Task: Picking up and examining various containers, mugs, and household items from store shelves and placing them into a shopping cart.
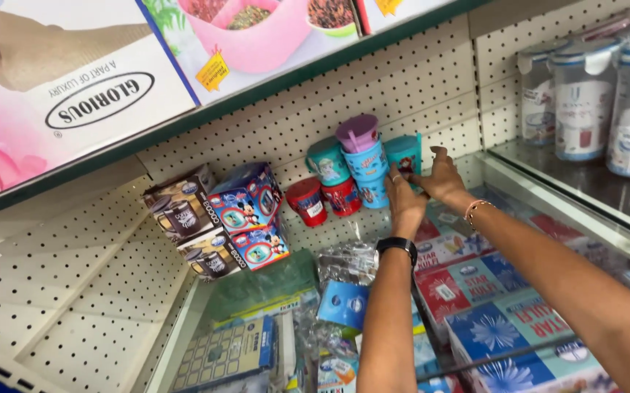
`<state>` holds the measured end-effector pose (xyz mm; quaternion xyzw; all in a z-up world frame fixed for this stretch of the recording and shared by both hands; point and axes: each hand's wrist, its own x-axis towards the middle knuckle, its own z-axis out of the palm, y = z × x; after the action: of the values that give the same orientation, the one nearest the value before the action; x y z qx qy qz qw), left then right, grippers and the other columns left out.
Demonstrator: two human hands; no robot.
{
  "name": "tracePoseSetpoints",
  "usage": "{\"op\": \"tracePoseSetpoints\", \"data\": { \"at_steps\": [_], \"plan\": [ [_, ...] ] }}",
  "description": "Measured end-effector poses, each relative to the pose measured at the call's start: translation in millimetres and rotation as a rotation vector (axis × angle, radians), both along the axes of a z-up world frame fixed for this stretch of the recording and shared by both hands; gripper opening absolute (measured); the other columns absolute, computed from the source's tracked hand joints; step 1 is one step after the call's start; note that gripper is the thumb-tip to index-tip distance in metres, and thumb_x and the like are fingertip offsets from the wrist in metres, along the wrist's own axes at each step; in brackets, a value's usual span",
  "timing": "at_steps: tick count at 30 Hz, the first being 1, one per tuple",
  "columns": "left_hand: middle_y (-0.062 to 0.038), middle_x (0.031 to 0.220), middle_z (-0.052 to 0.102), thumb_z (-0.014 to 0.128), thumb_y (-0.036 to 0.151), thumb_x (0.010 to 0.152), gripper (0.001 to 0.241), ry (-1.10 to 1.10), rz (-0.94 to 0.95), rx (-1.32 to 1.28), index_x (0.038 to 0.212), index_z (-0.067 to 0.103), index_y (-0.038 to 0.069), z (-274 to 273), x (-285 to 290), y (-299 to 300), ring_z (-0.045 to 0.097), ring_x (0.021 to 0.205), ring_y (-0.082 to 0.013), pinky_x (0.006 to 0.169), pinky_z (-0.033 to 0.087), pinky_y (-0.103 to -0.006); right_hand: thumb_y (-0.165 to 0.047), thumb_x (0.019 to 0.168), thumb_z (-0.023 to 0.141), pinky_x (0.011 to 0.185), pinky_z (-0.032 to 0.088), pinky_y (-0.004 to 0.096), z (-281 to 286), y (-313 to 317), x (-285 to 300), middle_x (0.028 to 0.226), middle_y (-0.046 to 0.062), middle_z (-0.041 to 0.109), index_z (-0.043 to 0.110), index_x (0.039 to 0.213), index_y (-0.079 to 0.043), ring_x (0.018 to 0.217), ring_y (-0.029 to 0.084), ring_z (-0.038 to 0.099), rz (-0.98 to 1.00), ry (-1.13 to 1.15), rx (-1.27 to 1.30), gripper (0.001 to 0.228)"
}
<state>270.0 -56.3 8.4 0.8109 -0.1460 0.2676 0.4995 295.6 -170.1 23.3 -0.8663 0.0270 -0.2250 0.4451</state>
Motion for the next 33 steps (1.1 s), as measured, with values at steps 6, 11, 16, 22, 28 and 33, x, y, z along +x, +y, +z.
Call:
{"op": "tracePoseSetpoints", "data": {
  "at_steps": [6, 11, 16, 22, 28, 33],
  "plan": [
    [-0.029, 0.153, 0.034, 0.092, 0.010, 0.067, 0.116, 0.063, -0.029, -0.007, 0.157, 0.020, -0.003, 3.6, 2.9, -2.0, 0.036, 0.142, -0.0454, 0.117, 0.034, -0.0471, -0.032, 0.079, 0.088, 0.110, 0.044, 0.044, -22.3, -5.2, 68.2, 0.142, 0.039, 0.045, 0.020, 0.154, 0.006, 0.135, 0.045, 0.049, 0.079, -0.195, -0.027, 0.108],
    [-0.031, 0.154, 0.035, 0.090, 0.008, 0.067, 0.120, 0.033, -0.036, -0.033, 0.161, 0.017, -0.001, -6.7, 5.0, -3.6, 0.037, 0.144, -0.0466, 0.117, 0.036, -0.0481, -0.031, 0.078, 0.084, 0.102, 0.052, 0.043, -13.9, 7.3, 75.9, 0.130, 0.034, 0.059, 0.017, 0.155, 0.005, 0.120, 0.042, 0.064, 0.072, -0.161, 0.067, 0.108],
    [-0.031, 0.157, 0.027, 0.090, 0.005, 0.067, 0.124, 0.089, -0.057, -0.036, 0.162, 0.010, 0.002, -4.0, -5.1, -3.1, 0.030, 0.146, -0.0489, 0.118, 0.034, -0.0506, -0.034, 0.078, 0.085, 0.098, 0.055, 0.045, -2.0, 13.1, 65.7, 0.120, 0.031, 0.066, 0.028, 0.147, 0.003, 0.111, 0.041, 0.070, 0.004, -0.019, 0.065, 0.097],
    [-0.032, 0.157, 0.030, 0.087, 0.007, 0.069, 0.120, 0.134, -0.084, -0.033, 0.163, 0.012, 0.004, 1.0, -8.1, -1.5, 0.034, 0.146, -0.0487, 0.119, 0.036, -0.0505, -0.034, 0.071, 0.086, 0.094, 0.058, 0.044, 11.4, 12.0, 31.2, 0.115, 0.030, 0.070, 0.030, 0.147, 0.002, 0.107, 0.041, 0.072, -0.044, -0.035, -0.006, 0.101],
    [-0.033, 0.162, 0.022, 0.090, 0.010, 0.068, 0.128, 0.176, -0.051, -0.025, 0.165, 0.007, 0.012, -1.5, -13.6, -0.9, 0.026, 0.150, -0.0463, 0.122, 0.030, -0.0500, -0.037, 0.067, 0.089, 0.097, 0.056, 0.044, 21.0, 6.4, -20.2, 0.116, 0.030, 0.069, 0.033, 0.143, 0.003, 0.110, 0.041, 0.070, -0.052, -0.012, -0.011, 0.103],
    [-0.031, 0.157, 0.033, 0.091, 0.008, 0.064, 0.128, 0.073, -0.046, -0.052, 0.162, 0.009, 0.002, -10.9, -22.2, 2.3, 0.032, 0.147, -0.0454, 0.122, 0.031, -0.0468, -0.048, 0.065, 0.090, 0.096, 0.055, 0.047, 13.6, 0.7, -47.1, 0.115, 0.030, 0.069, 0.036, 0.138, 0.005, 0.112, 0.043, 0.068, -0.068, 0.006, -0.078, 0.105]
  ]
}}
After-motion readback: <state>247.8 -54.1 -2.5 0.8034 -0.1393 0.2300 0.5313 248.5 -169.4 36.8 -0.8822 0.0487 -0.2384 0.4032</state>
